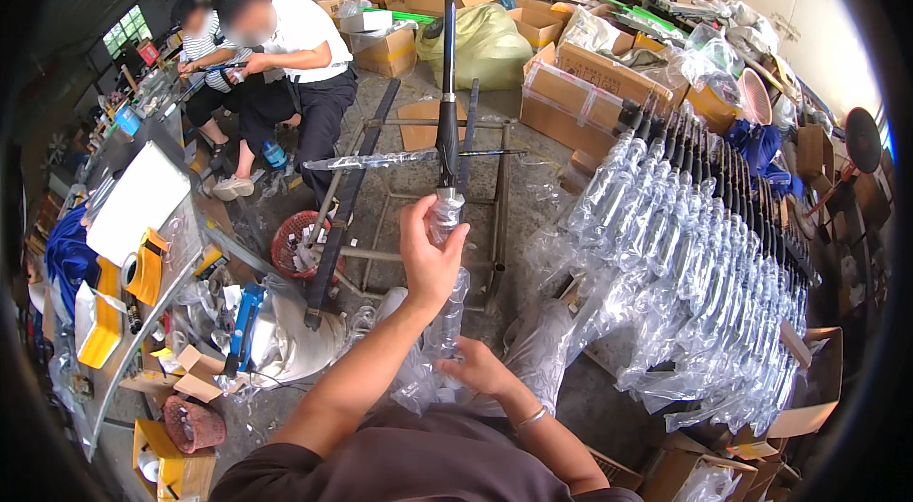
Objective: The person wipes a long, dark fishing rod with a white cloth, focusing on the handle and reel seat. They then slide a clear plastic sleeve over the rod and place it on a metal rack. The person repeats this process with a second rod, wiping it and sliding a sleeve over it before placing it on the rack.
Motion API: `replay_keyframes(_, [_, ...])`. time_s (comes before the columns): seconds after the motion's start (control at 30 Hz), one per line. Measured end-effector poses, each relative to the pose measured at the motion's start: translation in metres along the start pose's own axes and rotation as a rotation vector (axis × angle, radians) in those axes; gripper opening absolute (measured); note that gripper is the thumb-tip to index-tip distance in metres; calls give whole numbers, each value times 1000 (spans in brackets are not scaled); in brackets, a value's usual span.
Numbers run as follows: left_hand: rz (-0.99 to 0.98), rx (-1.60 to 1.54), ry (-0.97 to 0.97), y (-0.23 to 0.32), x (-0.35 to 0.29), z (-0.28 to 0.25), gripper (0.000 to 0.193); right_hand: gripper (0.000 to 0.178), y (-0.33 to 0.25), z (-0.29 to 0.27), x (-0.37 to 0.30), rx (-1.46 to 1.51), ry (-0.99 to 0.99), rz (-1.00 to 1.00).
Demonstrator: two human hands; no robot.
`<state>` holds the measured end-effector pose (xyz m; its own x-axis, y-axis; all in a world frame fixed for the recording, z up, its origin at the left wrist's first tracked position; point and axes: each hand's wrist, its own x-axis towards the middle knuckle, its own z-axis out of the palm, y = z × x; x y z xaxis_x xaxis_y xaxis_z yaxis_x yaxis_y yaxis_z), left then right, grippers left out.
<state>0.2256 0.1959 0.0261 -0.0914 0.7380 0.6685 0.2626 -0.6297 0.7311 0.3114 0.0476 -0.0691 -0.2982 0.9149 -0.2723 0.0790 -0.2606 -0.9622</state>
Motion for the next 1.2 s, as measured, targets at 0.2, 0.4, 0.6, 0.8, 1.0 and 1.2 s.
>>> replay_keyframes(0.2, [-194,-385,-39,6,-1,6,56,33,-22,-5,-16,169,-87,-11])
replay_keyframes(0.4, [-288,-658,-192,28,30,-8,57,31,-45,-8,-32,299,-120,-198])
replay_keyframes(0.6, [-121,-672,-515,39,29,17,70,31,-53,-36,-72,343,399,-348])
replay_keyframes(0.8, [-367,-458,-678,-46,-36,-46,66,27,-52,-122,-158,414,959,-188])
replay_keyframes(1.0, [-628,-204,-704,-113,-100,-129,57,16,-33,-178,-283,310,1315,-166])
replay_keyframes(1.2, [-685,-99,-699,-119,-128,-144,51,19,-9,-224,-360,365,1453,-157])
